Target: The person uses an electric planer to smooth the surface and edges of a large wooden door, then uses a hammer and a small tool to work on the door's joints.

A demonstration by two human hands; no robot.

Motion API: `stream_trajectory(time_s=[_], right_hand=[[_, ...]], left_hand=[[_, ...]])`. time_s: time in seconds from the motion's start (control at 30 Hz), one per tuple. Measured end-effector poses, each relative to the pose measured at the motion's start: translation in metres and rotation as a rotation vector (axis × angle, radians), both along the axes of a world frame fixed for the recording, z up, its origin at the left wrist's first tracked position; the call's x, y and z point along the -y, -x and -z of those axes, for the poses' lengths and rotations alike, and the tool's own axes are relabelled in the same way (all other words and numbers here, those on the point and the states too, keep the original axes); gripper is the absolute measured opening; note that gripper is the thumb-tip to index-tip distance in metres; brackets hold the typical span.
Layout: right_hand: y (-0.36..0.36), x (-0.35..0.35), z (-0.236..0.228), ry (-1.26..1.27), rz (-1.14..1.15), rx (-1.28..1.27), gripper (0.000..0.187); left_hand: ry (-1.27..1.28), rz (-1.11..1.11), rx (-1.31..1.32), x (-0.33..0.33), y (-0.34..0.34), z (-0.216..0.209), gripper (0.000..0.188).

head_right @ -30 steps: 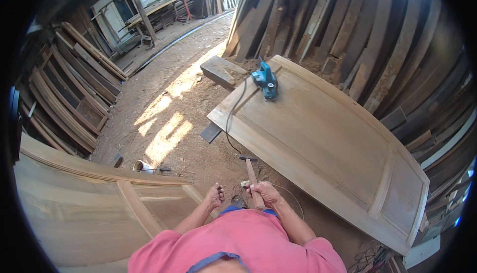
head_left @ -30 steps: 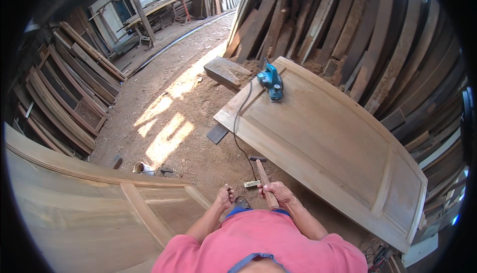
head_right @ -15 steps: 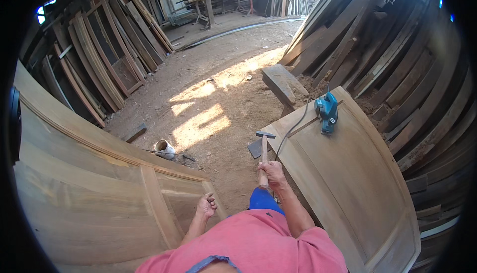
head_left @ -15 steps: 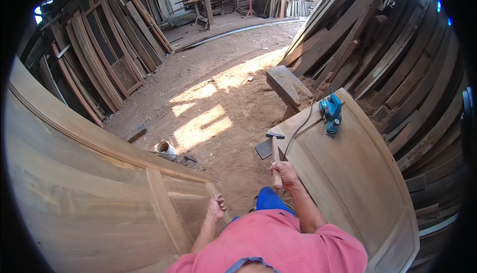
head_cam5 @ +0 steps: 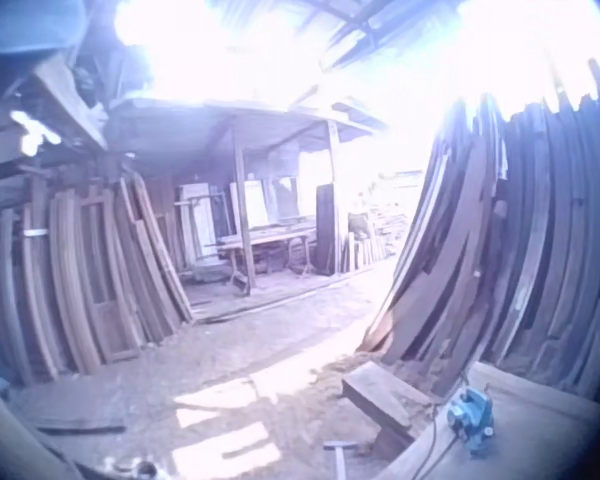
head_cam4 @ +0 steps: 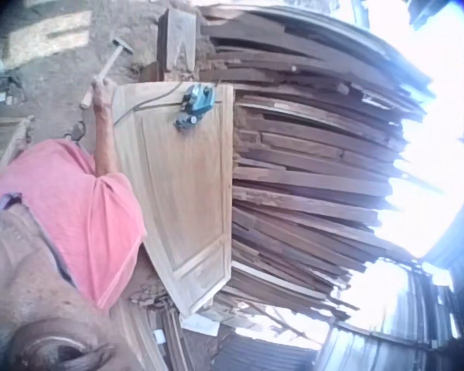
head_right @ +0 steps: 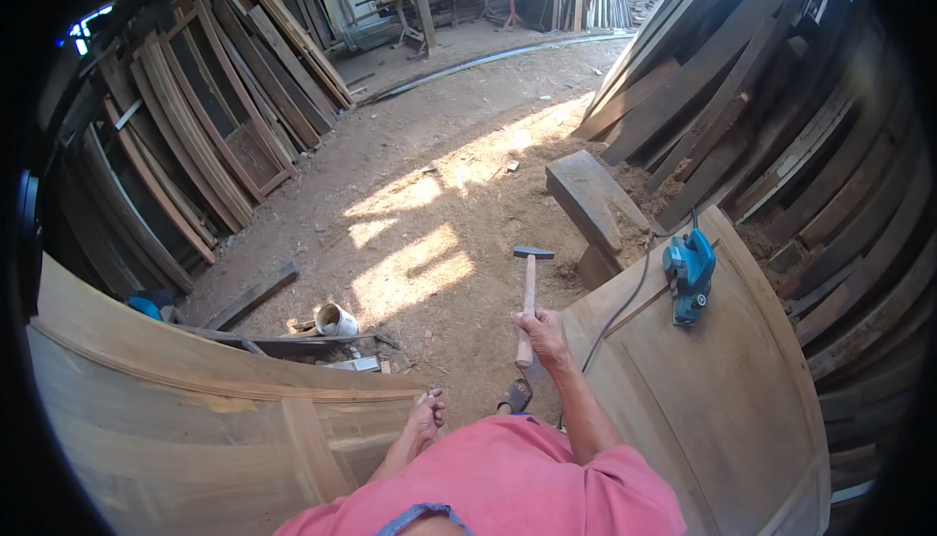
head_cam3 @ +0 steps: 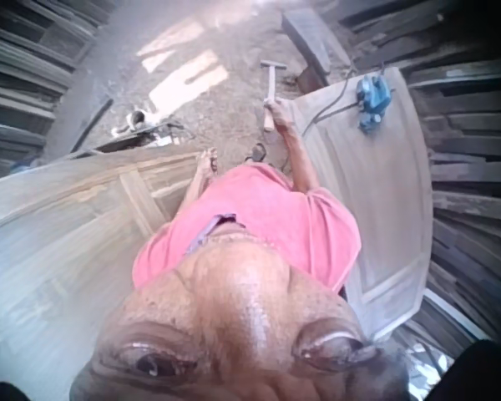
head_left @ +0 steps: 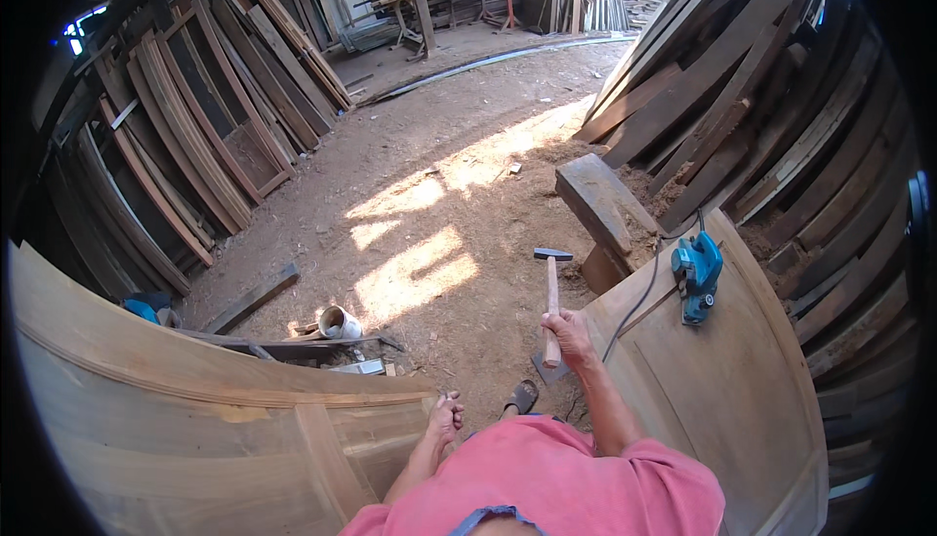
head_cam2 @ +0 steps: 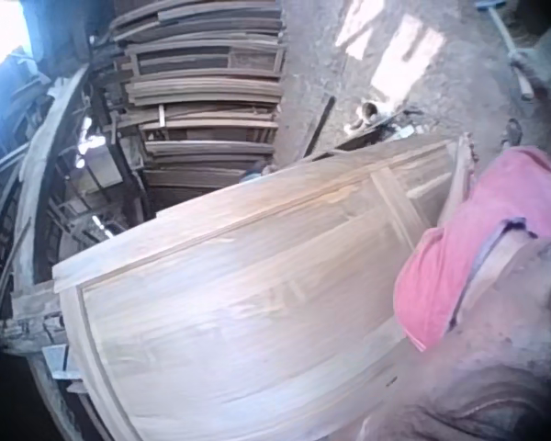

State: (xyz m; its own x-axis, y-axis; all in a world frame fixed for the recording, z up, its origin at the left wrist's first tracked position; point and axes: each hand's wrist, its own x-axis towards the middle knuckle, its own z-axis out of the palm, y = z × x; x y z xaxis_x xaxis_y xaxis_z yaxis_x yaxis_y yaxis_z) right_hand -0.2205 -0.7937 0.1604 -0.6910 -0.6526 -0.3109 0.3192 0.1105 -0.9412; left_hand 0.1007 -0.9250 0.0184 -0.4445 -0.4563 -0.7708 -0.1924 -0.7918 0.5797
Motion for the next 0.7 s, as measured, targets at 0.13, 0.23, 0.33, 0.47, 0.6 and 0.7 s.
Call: stream_trajectory(time_s=[0.13, 0.23, 0.33, 0.47, 0.6, 0.7], right_hand=[[0.031, 0.040, -0.009, -0.048, 0.060, -0.048, 0.022], [0.058, 0.065, -0.015, -0.072, 0.073, 0.044, 0.022], [0.074, 0.085, -0.025, -0.020, 0.123, 0.067, 0.021], [0.096, 0.109, -0.013, -0.053, 0.221, -0.071, 0.020], [0.121, 0.103, 0.008, -0.111, 0.377, -0.038, 0.018], [0.137, 0.113, 0.034, -0.154, 0.544, -0.073, 0.022]], left_hand=[[0.179, 0.253, 0.003, 0.068, 0.069, -0.009, 0.037], [0.200, 0.146, 0.015, 0.104, 0.106, -0.014, 0.038], [0.124, 0.151, 0.049, 0.133, 0.128, -0.016, 0.038], [0.063, 0.314, 0.124, 0.180, 0.154, -0.005, 0.038], [0.081, 0.505, 0.126, 0.238, 0.209, -0.009, 0.038], [0.080, 0.618, 0.072, 0.296, 0.254, 0.004, 0.037]])
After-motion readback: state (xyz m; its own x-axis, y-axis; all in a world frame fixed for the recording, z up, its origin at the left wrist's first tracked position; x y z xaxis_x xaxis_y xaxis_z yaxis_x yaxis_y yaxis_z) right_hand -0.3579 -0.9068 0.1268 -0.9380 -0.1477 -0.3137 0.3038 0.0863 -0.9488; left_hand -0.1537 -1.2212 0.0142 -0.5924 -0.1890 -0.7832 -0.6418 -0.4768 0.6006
